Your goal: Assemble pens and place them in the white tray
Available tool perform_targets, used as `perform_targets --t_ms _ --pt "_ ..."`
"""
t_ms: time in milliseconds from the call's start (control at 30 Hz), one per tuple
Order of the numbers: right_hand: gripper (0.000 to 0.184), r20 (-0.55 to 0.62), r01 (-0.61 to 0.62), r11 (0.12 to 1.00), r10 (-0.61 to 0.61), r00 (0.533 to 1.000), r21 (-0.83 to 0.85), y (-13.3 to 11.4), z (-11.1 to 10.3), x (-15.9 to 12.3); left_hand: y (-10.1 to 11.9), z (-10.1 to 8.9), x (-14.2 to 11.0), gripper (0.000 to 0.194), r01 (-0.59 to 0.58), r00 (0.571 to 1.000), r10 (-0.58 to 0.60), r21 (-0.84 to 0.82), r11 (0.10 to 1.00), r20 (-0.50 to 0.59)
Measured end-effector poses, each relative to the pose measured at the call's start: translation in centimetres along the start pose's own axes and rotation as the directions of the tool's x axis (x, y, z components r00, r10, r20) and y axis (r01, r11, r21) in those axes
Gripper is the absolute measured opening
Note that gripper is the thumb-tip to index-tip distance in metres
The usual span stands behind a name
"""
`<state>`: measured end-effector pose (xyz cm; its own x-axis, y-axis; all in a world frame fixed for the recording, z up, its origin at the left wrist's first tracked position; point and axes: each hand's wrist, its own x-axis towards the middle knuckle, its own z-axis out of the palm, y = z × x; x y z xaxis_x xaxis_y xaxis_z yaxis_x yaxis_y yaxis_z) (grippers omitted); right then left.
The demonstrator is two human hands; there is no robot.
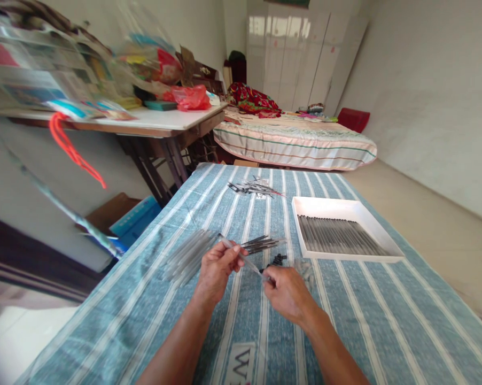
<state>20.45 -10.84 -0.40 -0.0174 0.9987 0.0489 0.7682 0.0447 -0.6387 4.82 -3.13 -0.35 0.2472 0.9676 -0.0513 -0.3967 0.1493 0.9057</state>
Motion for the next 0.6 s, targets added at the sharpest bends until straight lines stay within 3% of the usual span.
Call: perform_targets --t_ms 333,600 --pt "0.013 -0.069 0.072 0.987 -0.062 0.996 0.140 -0.7 0.2 0.2 0.2 0.4 -0.3 0.018 0.037 0.998 -0.038 0.017 0.999 0.046" --pt "0.019 -0.101 0.136 0.969 -0.117 0.988 0.207 0.4 1.6 0.6 -0.4 0.1 -0.1 0.024 0.101 0.994 -0.103 0.044 0.994 0.035"
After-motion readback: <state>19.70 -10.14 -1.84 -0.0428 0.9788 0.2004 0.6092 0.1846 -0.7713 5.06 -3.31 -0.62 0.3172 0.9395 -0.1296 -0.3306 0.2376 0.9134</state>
